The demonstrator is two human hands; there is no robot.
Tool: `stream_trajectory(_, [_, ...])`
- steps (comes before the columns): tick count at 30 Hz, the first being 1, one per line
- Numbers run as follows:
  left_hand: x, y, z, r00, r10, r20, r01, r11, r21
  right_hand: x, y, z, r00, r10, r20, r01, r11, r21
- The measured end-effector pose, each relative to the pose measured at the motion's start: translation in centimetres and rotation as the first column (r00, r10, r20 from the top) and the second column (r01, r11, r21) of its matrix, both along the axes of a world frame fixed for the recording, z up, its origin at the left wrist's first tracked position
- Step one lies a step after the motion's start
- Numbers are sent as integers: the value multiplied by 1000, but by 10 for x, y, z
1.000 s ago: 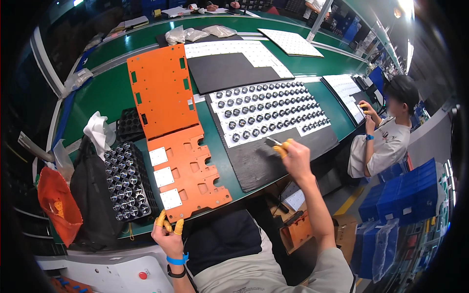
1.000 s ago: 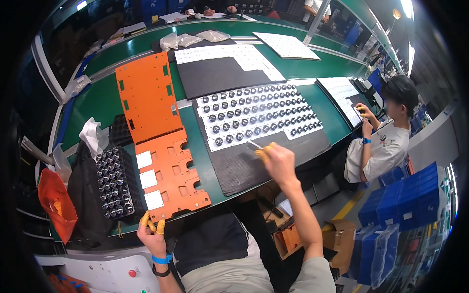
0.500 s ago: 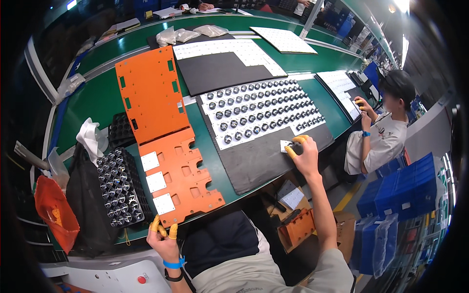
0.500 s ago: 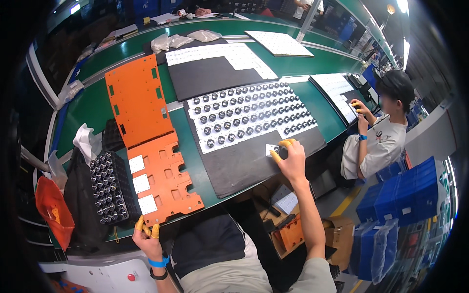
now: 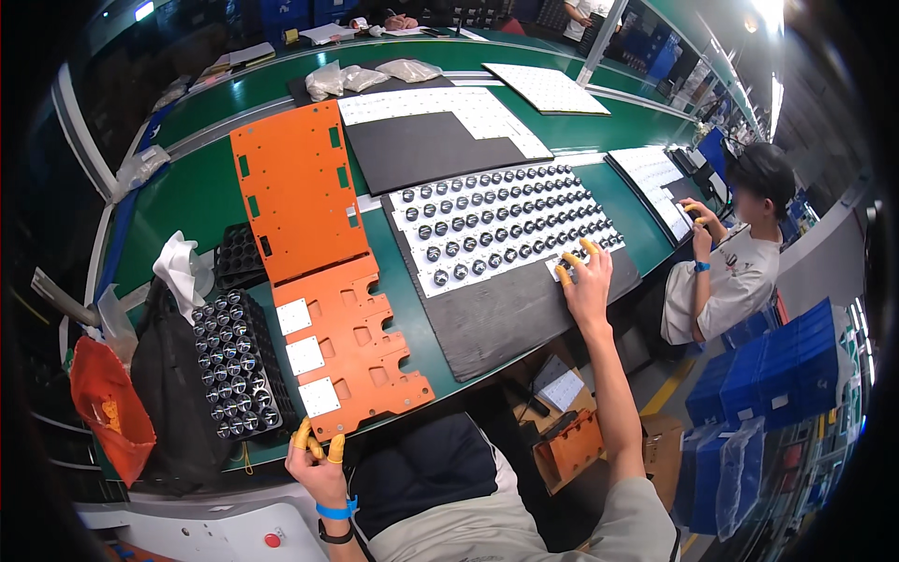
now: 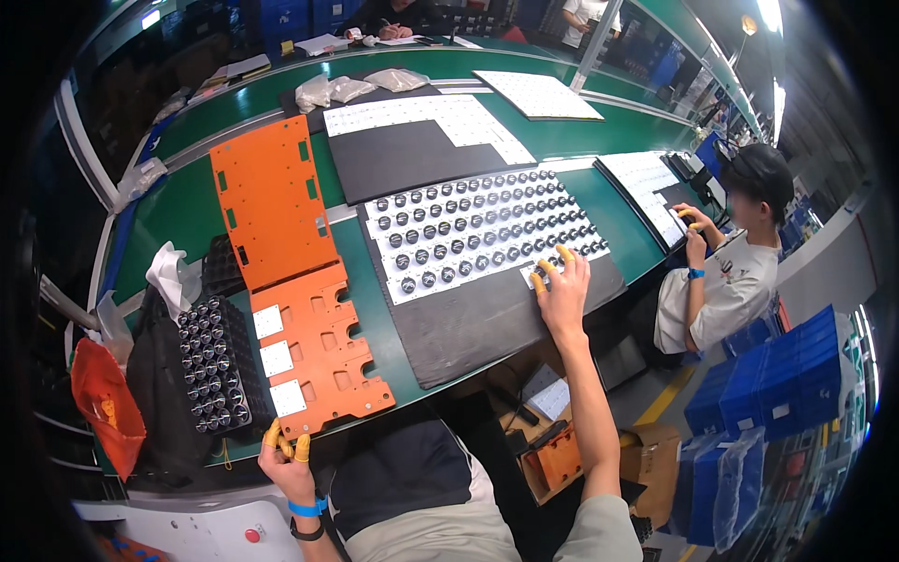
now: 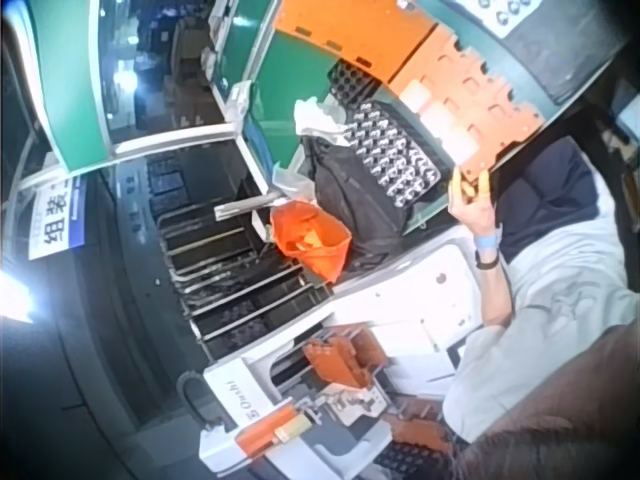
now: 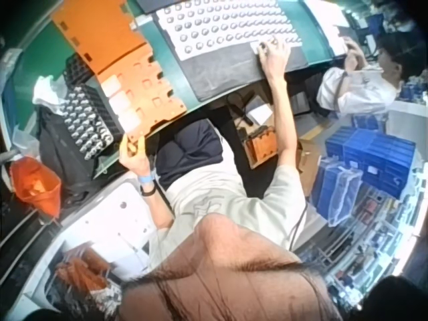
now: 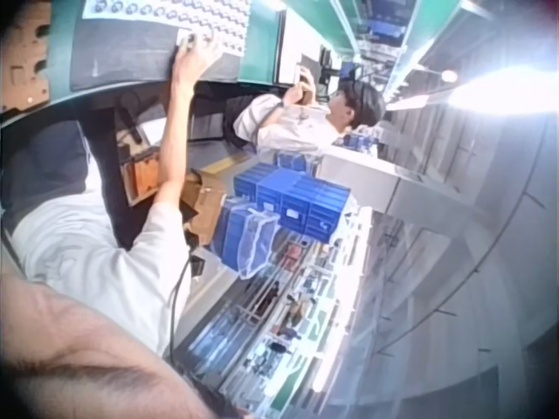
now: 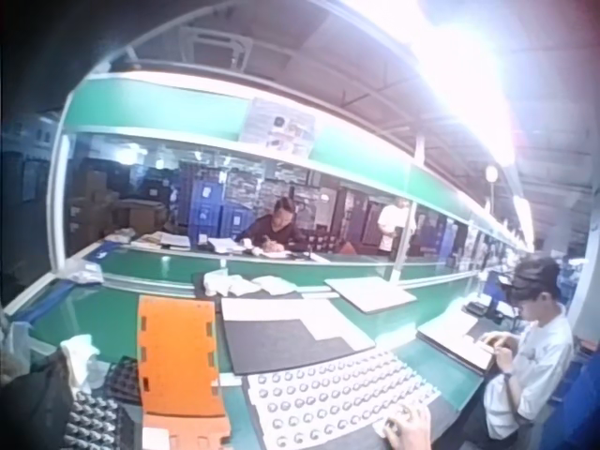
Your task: The person places small white square components onto an orange plastic jig at a factory workstation. They handle the components one by one, positioning them into specific slots on the jig. The person also briefly interacts with a white machine labeled 'Qushi' to the left, placing the jig onto it before returning to the manual placement task.
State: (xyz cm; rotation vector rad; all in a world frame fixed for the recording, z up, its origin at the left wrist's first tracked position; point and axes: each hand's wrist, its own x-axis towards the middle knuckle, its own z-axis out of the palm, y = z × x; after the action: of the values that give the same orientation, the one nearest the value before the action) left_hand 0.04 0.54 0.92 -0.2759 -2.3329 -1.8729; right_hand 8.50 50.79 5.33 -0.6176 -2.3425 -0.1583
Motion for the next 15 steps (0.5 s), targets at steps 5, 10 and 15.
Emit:
stream_trajectory(5, [0, 0, -3, 1000, 6, -15, -6, 1000, 7, -1, 2, 2, 1000, -19, 5, 19, 999, -44])
stream_trajectory(10, [0, 2, 0, 1000, 15, -16, -15, 1000, 11, -5, 2, 4, 999, -21, 28, 23, 998, -50])
stream_trajectory(15, [0, 1, -2, 1000, 11, -14, -11, 1000, 7, -8, 3, 5, 999, -22, 43, 24, 998, -54])
